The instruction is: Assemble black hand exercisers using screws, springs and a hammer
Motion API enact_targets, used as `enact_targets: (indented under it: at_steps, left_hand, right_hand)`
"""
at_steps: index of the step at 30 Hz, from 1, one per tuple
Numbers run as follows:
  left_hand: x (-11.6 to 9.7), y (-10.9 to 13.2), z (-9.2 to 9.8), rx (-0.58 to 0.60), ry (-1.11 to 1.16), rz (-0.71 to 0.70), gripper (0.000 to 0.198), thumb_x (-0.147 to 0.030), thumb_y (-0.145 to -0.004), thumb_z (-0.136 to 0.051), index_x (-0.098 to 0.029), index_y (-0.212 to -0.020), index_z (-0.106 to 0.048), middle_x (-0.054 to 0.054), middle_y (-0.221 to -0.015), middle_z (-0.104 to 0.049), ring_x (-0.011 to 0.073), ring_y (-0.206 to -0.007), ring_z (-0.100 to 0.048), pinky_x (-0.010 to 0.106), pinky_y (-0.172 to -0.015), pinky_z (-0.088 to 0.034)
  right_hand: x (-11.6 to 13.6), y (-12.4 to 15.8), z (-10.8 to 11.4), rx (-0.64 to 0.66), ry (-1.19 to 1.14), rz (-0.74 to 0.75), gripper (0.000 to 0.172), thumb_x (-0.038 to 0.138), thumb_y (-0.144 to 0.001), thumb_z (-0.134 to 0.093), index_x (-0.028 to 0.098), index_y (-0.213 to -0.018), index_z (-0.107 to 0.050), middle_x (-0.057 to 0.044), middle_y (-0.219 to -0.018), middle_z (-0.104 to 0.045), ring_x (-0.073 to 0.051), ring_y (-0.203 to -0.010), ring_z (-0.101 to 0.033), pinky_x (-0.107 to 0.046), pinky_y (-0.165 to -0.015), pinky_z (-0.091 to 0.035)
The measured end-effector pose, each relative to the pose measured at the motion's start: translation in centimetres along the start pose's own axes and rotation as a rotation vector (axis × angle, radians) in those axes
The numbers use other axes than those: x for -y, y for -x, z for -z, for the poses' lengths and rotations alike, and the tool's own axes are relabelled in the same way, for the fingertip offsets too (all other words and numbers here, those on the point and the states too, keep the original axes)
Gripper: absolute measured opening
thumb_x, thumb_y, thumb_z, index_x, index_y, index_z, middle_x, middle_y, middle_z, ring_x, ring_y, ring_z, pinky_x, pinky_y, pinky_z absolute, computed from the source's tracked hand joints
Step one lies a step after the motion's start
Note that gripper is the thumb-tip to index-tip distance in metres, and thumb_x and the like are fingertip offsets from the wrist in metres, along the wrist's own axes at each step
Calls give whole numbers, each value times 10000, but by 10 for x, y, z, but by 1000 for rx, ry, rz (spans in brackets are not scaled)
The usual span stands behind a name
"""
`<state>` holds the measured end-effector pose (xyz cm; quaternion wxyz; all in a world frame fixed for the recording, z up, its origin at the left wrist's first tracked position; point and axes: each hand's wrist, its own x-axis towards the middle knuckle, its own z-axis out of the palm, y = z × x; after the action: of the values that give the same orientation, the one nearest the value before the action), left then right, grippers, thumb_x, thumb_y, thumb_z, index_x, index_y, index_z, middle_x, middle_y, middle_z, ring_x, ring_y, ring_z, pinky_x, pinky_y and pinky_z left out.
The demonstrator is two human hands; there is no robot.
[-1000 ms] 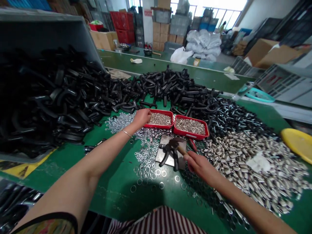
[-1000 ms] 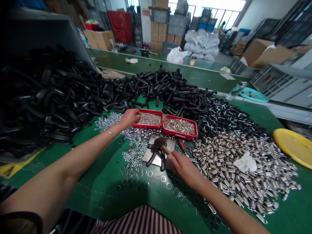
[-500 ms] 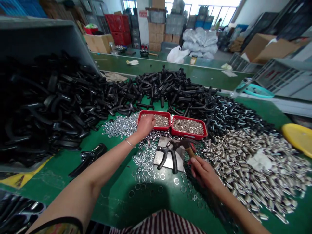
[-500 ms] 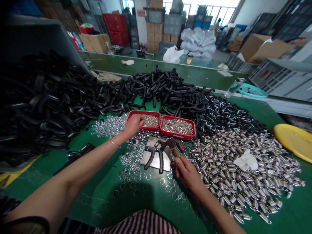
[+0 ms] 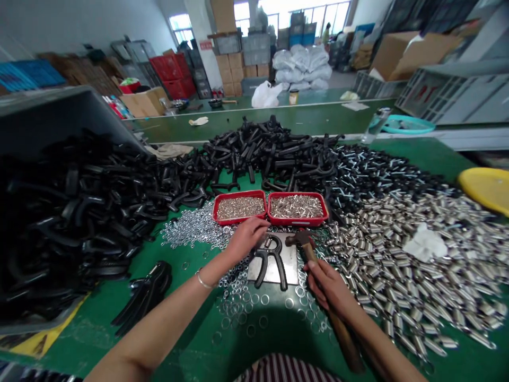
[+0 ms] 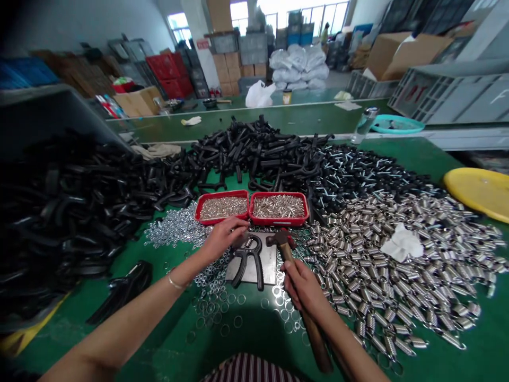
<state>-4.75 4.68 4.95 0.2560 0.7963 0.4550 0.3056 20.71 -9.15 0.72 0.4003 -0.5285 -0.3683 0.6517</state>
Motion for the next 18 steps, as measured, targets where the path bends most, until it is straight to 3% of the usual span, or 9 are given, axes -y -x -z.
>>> enact_targets:
  at_steps: [5,10,18]
  left_hand:
    - [3,6,-21,105,63,160,147,-281,-914,-584,-182,-886,-690,13,-773,-689,174,-723,-642,297,-745,-503]
    - [11,4,-27,67,-40,78,189,-291,-936,-547,-179,-885,-691,55,-916,-669,202,-896,-634,329,-853,-484]
    - [11,6,-37,58,-61,108,194,-304,-932,-567,-183,-853,-696,48,-881,-672,206,-879,-642,340,-854,-488]
  right_hand:
    - [-1,0,1,3,-2,8,434,636,-876,-539,210,-958,-519,89,-528,-528,-42,-281,-302,-162,-253,-235]
    - [2,1,1,3,-18,1,409,616,-880,-544,214,-950,-517,88,-540,-534,-44,-284,-295,-163,-248,-229]
    - [4,1,0,-5,-12,-23,416,624,-861,-553,218,-947,-522,83,-547,-552,-49,-282,-310,-165,-247,-243]
